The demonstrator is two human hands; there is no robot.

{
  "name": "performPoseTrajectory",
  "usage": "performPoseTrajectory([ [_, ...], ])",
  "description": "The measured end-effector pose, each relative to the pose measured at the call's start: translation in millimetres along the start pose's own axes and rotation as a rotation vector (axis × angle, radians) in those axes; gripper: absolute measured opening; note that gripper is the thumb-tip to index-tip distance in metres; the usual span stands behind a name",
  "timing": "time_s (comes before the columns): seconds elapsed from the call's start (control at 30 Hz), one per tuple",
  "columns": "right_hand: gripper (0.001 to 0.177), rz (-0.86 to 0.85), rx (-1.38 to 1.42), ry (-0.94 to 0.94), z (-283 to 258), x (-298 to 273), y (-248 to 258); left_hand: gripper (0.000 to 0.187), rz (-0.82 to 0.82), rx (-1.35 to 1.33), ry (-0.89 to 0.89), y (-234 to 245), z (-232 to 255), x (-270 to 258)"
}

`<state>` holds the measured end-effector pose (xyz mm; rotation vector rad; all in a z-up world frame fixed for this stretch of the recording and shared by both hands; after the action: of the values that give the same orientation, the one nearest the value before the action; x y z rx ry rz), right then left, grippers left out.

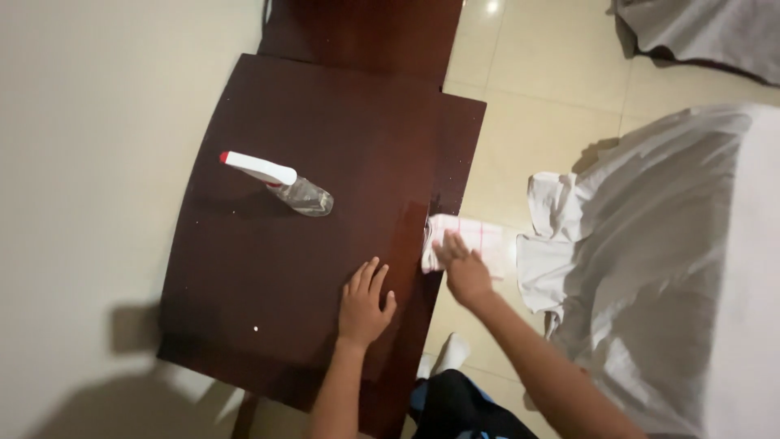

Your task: The person cleans a dark wooden TV stand using a spray bottle and a white cloth. They spray the surface and wipe it down repeatedly, moving along the length of the stand to clean different sections.

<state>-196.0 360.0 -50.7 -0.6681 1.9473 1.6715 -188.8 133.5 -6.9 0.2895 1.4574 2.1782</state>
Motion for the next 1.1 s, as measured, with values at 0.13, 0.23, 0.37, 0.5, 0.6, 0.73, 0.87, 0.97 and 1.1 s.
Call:
performPoseTrajectory([
  [0.13, 0.079, 0.067, 0.060, 0.079, -6.1, -15.7, -8.5, 0.055, 0.021, -0.030, 0.010, -0.8, 6.6, 0.3],
  [0.23, 0.082, 0.071, 0.082, 0.069, -6.5, -15.4, -1.6, 0.054, -0.110, 0.010, 0.169, -1.3, 11.6, 21.2],
  [0.37, 0.077, 0.109, 0.136, 0.074, 1.1, -9.4, -1.8, 0.062, -0.124, 0.006, 0.219, 5.2, 31.8, 69.6],
  [0.5, 0.073, 0.240, 0.135, 0.102, 15.5, 11.5, -3.6, 0.064, -0.151, 0.025, 0.138, 2.7, 44.2, 129.6],
  [0.6, 0.073, 0.201, 0.125, 0.098, 29.9, 37.8, 10.4, 0.064, -0.163, 0.047, 0.111, 11.7, 43.1, 177.8],
  [0.73, 0.076, 0.188, 0.147, 0.072, 43.5, 56.8, 61.0, 0.066, -0.175, 0.093, 0.071, 17.4, 33.3, 229.4],
  [0.87, 0.071, 0.120, 0.132, 0.036, 62.6, 90.9, 91.5, 0.067, -0.147, 0.116, 0.023, 26.3, 23.6, 280.3],
  [0.97, 0.073, 0.110, 0.117, 0.022, 74.6, 113.4, 123.5, 0.068, -0.132, 0.112, -0.006, 34.9, 20.5, 306.1],
  [1.1, 0.074, 0.099, 0.147, 0.018, 93.0, 141.6, 151.8, 0.067, -0.157, 0.069, -0.002, 30.2, 17.8, 312.9],
])
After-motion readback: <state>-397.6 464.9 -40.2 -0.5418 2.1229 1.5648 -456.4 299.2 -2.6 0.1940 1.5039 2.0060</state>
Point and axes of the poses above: each hand's wrist, its own x-axis towards the middle knuckle, its own y-axis out of the back of the hand, z = x × y, the point moved 5 cm from there along x, towards the middle knuckle, and after that the axes turned 10 degrees about -z, right-handed, at the moved point
